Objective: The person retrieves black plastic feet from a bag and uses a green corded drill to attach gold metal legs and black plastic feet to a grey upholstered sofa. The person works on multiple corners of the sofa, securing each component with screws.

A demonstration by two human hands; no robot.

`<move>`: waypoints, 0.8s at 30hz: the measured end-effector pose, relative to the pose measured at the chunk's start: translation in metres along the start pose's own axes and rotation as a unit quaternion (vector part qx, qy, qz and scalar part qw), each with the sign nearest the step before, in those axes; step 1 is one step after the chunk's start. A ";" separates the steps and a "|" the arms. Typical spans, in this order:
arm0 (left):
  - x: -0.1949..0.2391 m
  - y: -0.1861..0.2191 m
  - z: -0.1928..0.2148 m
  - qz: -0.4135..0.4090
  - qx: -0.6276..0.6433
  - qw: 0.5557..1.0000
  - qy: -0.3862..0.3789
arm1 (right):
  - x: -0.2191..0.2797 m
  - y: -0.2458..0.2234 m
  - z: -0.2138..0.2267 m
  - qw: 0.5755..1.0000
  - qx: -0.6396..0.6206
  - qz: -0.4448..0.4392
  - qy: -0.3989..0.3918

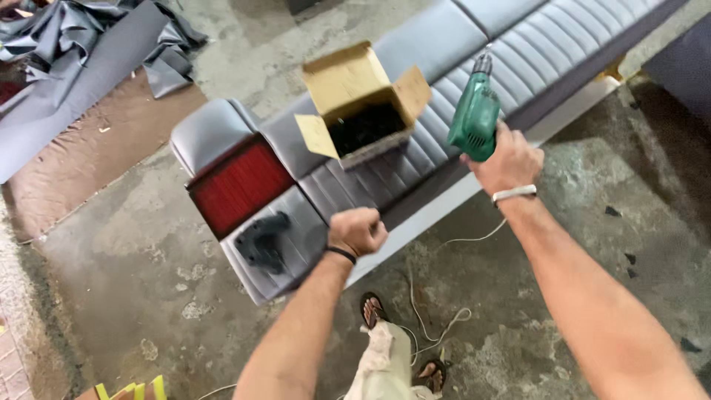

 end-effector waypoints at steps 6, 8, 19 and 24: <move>0.004 0.007 0.010 -0.007 0.037 0.999 0.009 | -0.064 -0.028 -0.037 0.999 0.023 0.030 -0.036; 0.002 0.005 0.010 -0.002 0.045 0.999 0.000 | -0.070 -0.030 -0.056 0.996 0.034 0.025 -0.076; -0.070 0.017 0.073 0.159 0.052 0.970 0.176 | -0.077 -0.022 -0.007 0.968 -0.249 -0.008 -0.020; -0.159 -0.030 0.077 0.207 -0.075 0.972 0.077 | -0.071 -0.155 -0.010 0.886 -0.308 0.309 -0.156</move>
Point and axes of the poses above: each hand's wrist, its own x-axis away from the middle knuckle, its own z-axis out of the back of the hand, y = z × x, the point moved 4 cm from there along -x, towards the middle knuckle, and after that the axes turned 6 degrees about -z, right-handed, at the moved point
